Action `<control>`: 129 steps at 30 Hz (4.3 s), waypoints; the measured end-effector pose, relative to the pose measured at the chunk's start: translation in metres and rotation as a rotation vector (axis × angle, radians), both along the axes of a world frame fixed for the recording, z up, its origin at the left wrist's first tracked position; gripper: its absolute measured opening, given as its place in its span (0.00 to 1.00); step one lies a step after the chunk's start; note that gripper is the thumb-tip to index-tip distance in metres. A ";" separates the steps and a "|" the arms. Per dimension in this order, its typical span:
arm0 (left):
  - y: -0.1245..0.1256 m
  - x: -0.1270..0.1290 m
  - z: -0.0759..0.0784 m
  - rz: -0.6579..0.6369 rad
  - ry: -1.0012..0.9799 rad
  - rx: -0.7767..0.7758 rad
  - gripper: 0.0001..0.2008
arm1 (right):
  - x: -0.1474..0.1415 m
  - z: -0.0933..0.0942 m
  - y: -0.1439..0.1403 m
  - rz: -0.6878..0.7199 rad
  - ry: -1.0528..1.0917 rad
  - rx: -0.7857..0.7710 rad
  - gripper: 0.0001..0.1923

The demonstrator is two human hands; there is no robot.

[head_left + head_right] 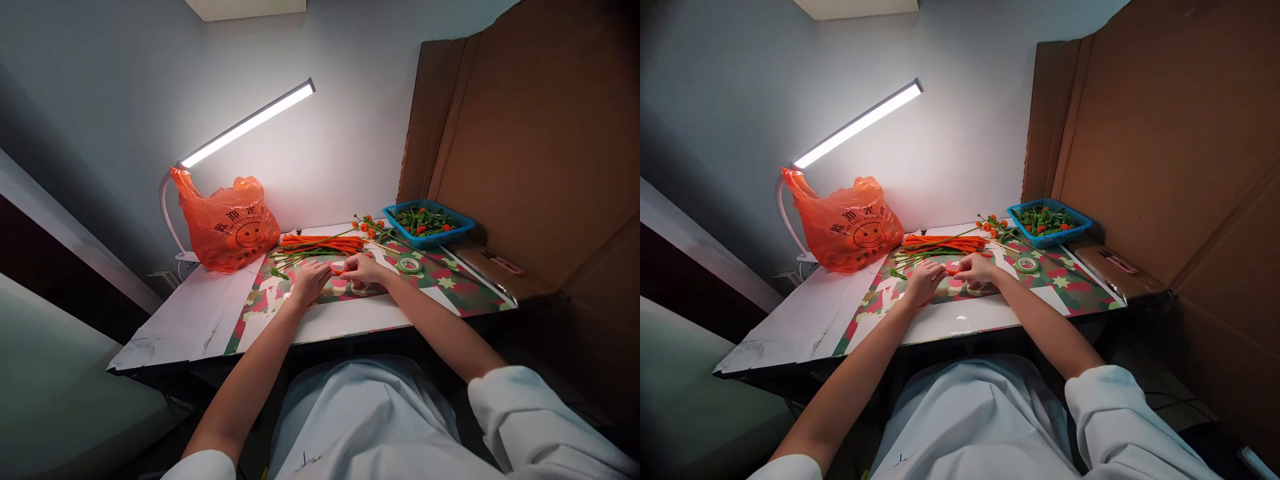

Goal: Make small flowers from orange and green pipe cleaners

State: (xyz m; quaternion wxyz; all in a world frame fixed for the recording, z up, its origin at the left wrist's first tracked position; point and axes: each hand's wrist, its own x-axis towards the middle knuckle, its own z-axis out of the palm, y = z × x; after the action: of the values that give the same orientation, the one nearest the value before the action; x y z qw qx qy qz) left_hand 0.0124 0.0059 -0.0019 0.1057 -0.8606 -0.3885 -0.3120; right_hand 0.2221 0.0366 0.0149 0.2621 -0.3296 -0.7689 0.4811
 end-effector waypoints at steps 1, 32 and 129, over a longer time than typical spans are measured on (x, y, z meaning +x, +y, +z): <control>0.001 -0.001 -0.001 0.006 -0.016 -0.014 0.17 | -0.001 0.000 -0.002 -0.019 -0.003 0.056 0.18; 0.005 -0.002 -0.003 -0.089 -0.039 -0.263 0.19 | 0.004 -0.012 0.006 0.225 0.050 -0.475 0.10; 0.005 -0.002 -0.002 0.171 -0.129 -0.300 0.22 | -0.014 -0.010 -0.010 -0.164 -0.521 0.675 0.13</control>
State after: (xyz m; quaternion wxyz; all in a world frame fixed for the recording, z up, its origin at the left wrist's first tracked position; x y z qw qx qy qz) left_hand 0.0100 0.0111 -0.0043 -0.0228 -0.8088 -0.5083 -0.2949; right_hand 0.2079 0.0265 0.0049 0.1899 -0.3959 -0.8948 0.0811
